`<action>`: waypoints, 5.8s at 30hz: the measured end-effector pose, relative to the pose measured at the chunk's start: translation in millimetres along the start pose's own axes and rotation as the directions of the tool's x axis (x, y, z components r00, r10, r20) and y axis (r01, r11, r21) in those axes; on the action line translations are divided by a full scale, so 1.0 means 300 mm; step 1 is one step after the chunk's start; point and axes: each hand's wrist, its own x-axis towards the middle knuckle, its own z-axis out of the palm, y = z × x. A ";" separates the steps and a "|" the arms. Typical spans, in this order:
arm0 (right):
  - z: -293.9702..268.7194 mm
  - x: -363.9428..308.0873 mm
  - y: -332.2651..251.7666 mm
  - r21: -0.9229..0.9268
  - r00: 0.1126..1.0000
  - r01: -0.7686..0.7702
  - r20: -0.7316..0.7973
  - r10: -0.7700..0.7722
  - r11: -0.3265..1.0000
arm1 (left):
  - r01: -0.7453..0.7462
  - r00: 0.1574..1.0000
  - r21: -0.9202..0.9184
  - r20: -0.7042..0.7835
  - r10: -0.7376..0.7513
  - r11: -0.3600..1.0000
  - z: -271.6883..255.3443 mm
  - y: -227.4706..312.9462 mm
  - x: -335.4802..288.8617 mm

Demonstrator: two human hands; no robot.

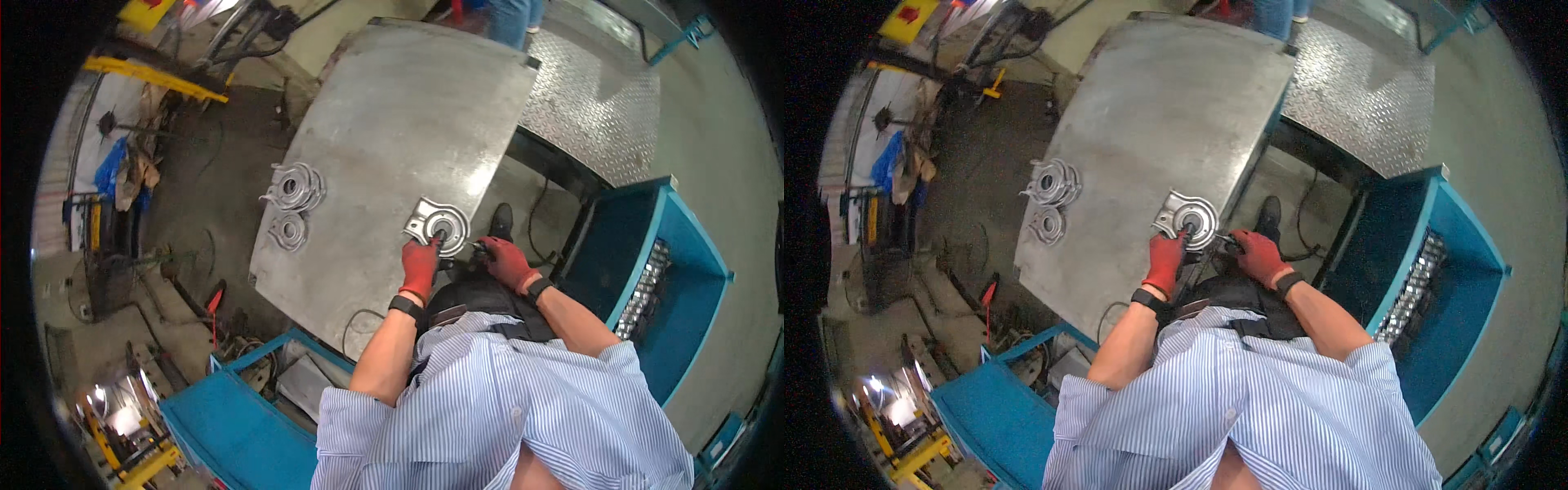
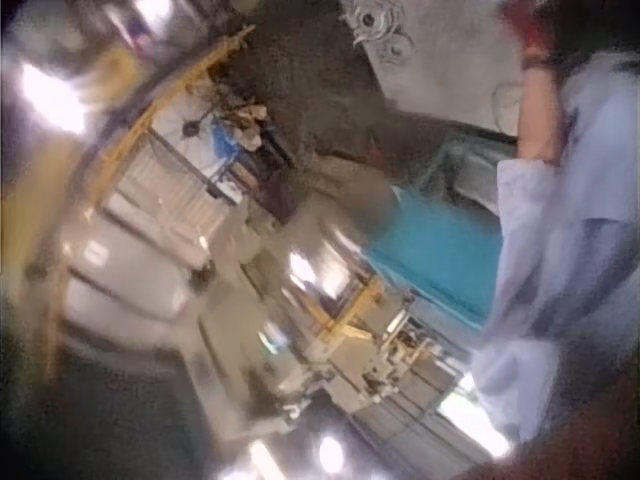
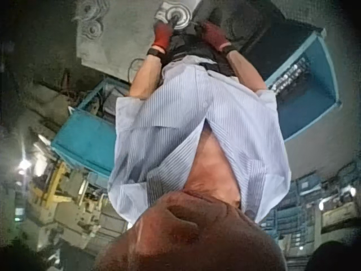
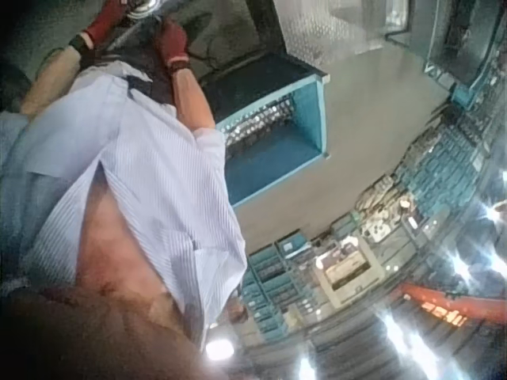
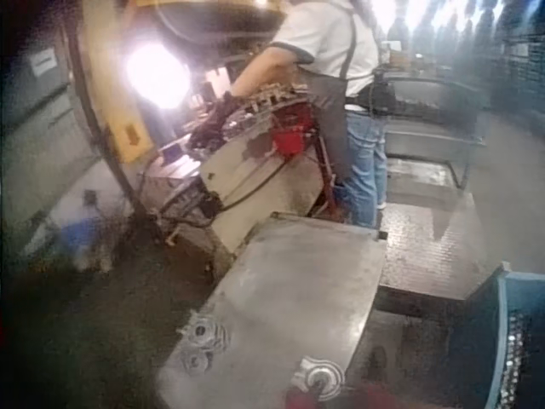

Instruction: Manually assemble and sort metal components on a workbench in a fabrication facility.

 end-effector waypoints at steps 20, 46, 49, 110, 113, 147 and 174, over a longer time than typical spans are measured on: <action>-0.124 -0.123 0.018 0.105 0.970 -0.165 -0.161 0.180 0.981 | 0.201 0.876 -0.104 -0.426 -0.227 0.974 -0.957 -0.399 0.315; -0.149 -0.096 0.027 0.078 0.951 -0.204 -0.219 0.216 0.976 | 0.258 0.778 0.123 -0.614 -0.130 0.958 -0.778 -0.351 0.390; -0.150 -0.086 0.081 0.196 0.947 -0.191 -0.221 0.233 0.962 | 0.313 0.734 0.100 -0.656 -0.174 0.944 -0.798 -0.359 0.383; -0.666 0.157 0.605 0.476 0.779 -0.277 -0.398 0.486 0.835 | -0.061 0.881 0.997 0.028 0.472 0.055 -0.842 1.743 1.354; -0.709 0.196 0.531 0.469 0.823 -0.260 -0.350 0.448 0.844 | -0.259 0.753 0.964 0.163 0.637 0.060 -0.947 1.672 1.379; -0.608 0.333 0.414 0.181 1.000 -0.016 -0.013 0.018 0.983 | 0.101 0.881 -0.688 -0.273 -0.385 0.719 0.005 0.319 0.132; -0.216 -0.403 -0.057 0.218 0.873 -0.335 -0.293 0.389 0.917 | -0.487 0.849 0.625 0.177 0.497 0.610 -0.325 0.350 0.250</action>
